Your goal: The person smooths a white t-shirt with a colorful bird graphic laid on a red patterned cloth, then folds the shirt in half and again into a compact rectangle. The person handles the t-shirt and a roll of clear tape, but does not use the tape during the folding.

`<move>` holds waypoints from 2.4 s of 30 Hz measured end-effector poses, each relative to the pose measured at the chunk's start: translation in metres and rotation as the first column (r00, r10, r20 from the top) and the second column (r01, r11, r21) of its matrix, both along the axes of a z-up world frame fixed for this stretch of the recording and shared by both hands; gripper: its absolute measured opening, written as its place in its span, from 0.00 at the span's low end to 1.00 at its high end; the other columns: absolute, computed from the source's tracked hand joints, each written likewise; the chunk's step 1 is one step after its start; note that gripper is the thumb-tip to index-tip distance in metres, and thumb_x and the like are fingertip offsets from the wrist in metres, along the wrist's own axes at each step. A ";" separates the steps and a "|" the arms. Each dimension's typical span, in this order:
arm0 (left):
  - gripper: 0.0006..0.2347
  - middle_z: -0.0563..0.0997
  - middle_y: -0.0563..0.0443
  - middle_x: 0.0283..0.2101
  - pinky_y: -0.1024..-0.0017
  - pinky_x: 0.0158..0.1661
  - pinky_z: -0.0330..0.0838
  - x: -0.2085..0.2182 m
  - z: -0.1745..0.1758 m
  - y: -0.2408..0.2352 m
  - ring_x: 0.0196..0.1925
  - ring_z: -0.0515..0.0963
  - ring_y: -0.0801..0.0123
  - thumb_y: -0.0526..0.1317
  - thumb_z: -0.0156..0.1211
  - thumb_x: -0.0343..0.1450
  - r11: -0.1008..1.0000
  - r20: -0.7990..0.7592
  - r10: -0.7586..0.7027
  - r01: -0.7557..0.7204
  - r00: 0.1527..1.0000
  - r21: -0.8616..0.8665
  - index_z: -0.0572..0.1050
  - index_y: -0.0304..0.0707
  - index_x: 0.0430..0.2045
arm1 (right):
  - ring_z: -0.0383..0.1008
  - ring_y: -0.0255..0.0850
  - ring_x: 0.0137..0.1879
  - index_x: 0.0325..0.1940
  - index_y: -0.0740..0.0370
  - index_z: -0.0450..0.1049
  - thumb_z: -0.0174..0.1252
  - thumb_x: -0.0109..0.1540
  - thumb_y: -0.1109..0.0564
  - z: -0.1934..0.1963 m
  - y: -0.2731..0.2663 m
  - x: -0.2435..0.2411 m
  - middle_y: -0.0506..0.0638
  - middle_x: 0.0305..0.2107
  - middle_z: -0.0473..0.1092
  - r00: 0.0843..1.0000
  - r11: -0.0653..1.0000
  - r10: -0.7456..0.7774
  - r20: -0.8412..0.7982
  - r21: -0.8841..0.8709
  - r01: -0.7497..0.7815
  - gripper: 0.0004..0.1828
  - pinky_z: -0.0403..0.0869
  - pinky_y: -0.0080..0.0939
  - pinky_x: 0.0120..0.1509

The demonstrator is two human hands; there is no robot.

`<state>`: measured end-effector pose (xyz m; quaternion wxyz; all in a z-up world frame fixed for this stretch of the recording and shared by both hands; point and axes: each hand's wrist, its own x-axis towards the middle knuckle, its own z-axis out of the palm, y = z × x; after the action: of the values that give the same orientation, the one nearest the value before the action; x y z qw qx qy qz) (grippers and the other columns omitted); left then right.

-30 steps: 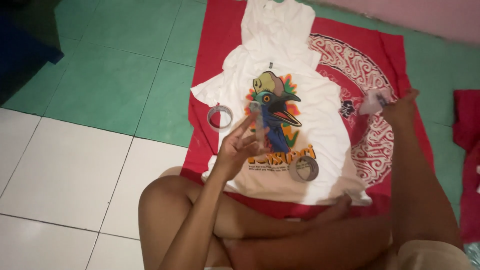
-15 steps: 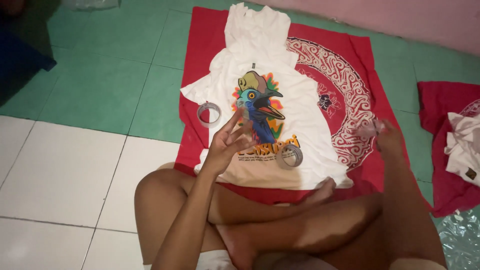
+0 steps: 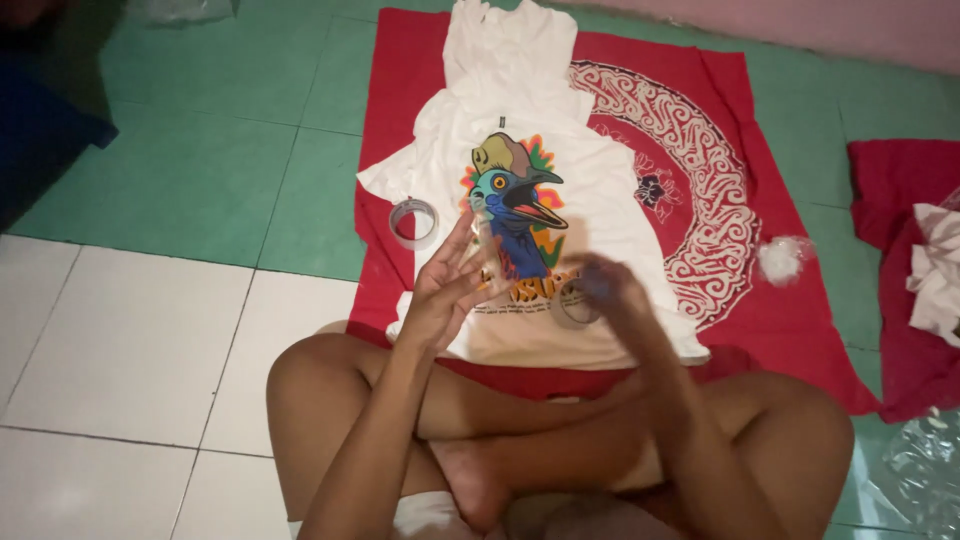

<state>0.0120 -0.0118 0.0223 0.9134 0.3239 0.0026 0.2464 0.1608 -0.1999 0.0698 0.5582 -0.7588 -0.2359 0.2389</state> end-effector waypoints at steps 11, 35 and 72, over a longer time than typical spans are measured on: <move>0.37 0.45 0.49 0.80 0.35 0.61 0.70 -0.004 -0.011 0.031 0.77 0.57 0.40 0.20 0.50 0.68 0.988 0.005 0.149 -0.149 0.989 0.026 0.49 0.39 0.75 | 0.70 0.41 0.25 0.40 0.63 0.75 0.50 0.64 0.63 -0.127 0.009 0.019 0.52 0.20 0.66 0.983 0.996 0.086 -0.161 -0.005 -0.088 0.07 0.69 0.38 0.32; 0.36 0.44 0.52 0.81 0.30 0.59 0.69 0.009 -0.019 0.012 0.77 0.57 0.43 0.24 0.53 0.69 0.981 0.084 -0.017 0.033 0.996 -0.190 0.49 0.41 0.75 | 0.74 0.36 0.38 0.30 0.55 0.66 0.62 0.63 0.46 -0.067 0.023 -0.009 0.39 0.35 0.74 0.989 0.986 0.141 0.039 0.086 -0.144 0.16 0.71 0.35 0.44; 0.54 0.20 0.49 0.79 0.76 0.49 0.83 -0.013 0.048 0.003 0.75 0.60 0.38 0.21 0.67 0.62 0.749 -0.186 0.249 -0.067 0.950 0.660 0.30 0.51 0.75 | 0.71 0.42 0.39 0.61 0.61 0.70 0.46 0.72 0.50 0.006 0.005 0.008 0.55 0.30 0.70 0.914 0.880 0.405 0.001 -0.271 -0.390 0.18 0.72 0.44 0.47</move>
<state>-0.0011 -0.0087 0.0698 0.7126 0.6465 0.0660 0.2642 0.1686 -0.1946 0.0759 0.3838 -0.7684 -0.3686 0.3556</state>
